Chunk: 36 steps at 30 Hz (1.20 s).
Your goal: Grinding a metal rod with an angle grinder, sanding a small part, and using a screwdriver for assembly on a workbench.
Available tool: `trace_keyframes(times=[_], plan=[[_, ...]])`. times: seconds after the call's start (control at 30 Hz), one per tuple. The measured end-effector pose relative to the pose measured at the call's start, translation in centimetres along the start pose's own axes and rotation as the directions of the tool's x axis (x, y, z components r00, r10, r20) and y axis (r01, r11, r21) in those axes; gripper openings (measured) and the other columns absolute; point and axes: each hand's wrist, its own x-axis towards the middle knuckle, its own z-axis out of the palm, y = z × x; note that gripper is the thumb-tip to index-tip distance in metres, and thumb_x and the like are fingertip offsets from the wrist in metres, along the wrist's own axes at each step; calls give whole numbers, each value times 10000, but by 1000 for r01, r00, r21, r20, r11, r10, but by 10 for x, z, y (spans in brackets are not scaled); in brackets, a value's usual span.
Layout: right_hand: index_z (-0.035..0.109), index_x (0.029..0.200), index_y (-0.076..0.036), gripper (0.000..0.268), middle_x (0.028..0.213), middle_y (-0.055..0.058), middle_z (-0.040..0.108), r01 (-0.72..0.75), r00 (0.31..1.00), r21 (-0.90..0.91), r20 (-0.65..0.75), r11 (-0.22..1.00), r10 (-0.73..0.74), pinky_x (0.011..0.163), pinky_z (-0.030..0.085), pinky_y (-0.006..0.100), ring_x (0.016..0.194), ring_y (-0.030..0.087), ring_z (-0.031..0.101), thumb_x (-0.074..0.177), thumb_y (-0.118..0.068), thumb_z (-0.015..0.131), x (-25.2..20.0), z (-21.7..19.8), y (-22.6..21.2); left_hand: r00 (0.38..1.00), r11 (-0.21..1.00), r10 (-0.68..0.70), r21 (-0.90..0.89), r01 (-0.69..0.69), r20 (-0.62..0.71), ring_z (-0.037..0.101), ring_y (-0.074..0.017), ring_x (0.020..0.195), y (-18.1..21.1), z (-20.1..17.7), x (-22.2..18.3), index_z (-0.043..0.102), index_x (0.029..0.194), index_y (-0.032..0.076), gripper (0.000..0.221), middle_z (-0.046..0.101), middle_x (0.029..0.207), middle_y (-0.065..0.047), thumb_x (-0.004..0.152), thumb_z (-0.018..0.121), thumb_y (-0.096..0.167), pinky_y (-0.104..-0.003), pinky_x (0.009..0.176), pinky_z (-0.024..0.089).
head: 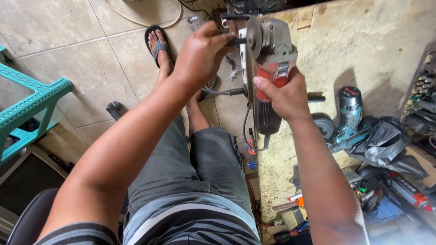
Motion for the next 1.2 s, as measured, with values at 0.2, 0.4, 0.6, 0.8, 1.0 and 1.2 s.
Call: trace_keyframes(times=[0.2, 0.4, 0.6, 0.8, 1.0, 1.2], plan=[[687, 1211, -125, 479, 1165, 54, 765, 38, 999, 130, -38, 991, -33, 956, 600, 339, 1088, 207, 741, 787, -329, 782, 1, 2, 6, 991, 993, 115, 5, -115, -75, 661, -336, 773, -20, 6, 1, 781, 1159, -19, 248, 600, 924, -95, 915, 791, 27, -435, 596, 524], [712, 1160, -131, 440, 1125, 42, 774, 52, 998, 65, -43, 996, -50, 944, 581, 335, 1056, 194, 741, 783, -347, 784, -1, 2, 1, 995, 994, 98, 48, -97, -27, 707, -373, 824, -19, 3, 5, 777, 1181, 5, 264, 768, 946, -148, 923, 758, 56, -448, 622, 560], [714, 1181, -124, 456, 1131, 45, 775, 42, 998, 98, -53, 994, -36, 951, 586, 319, 1068, 191, 742, 781, -330, 790, 1, 4, 3, 991, 990, 130, 61, -128, -43, 695, -367, 761, -16, 2, 8, 788, 1150, -1, 243, 745, 881, -142, 914, 773, 52, -446, 589, 544], [714, 1146, -127, 437, 1095, 47, 777, 36, 998, 49, -60, 998, -33, 928, 586, 346, 1029, 207, 740, 780, -356, 786, -1, 4, -1, 996, 994, 88, 64, -86, -32, 695, -338, 776, -12, 1, 5, 781, 1168, 9, 239, 753, 903, -125, 945, 753, 88, -431, 572, 548], [704, 1184, -120, 478, 1135, 46, 775, 47, 997, 85, -62, 995, -42, 963, 581, 329, 1074, 196, 742, 774, -348, 793, 1, 5, 5, 994, 995, 93, 47, -91, -50, 697, -366, 796, -14, 5, 3, 781, 1156, 5, 249, 740, 905, -134, 915, 753, 63, -453, 605, 556], [700, 1166, -128, 435, 1131, 42, 774, 67, 997, 82, -50, 994, -63, 972, 580, 342, 1069, 203, 744, 791, -330, 787, 0, 5, 1, 999, 997, 43, 68, -43, 1, 693, -355, 790, -6, -1, 5, 774, 1169, 4, 256, 747, 931, -145, 932, 746, 98, -460, 590, 547]])
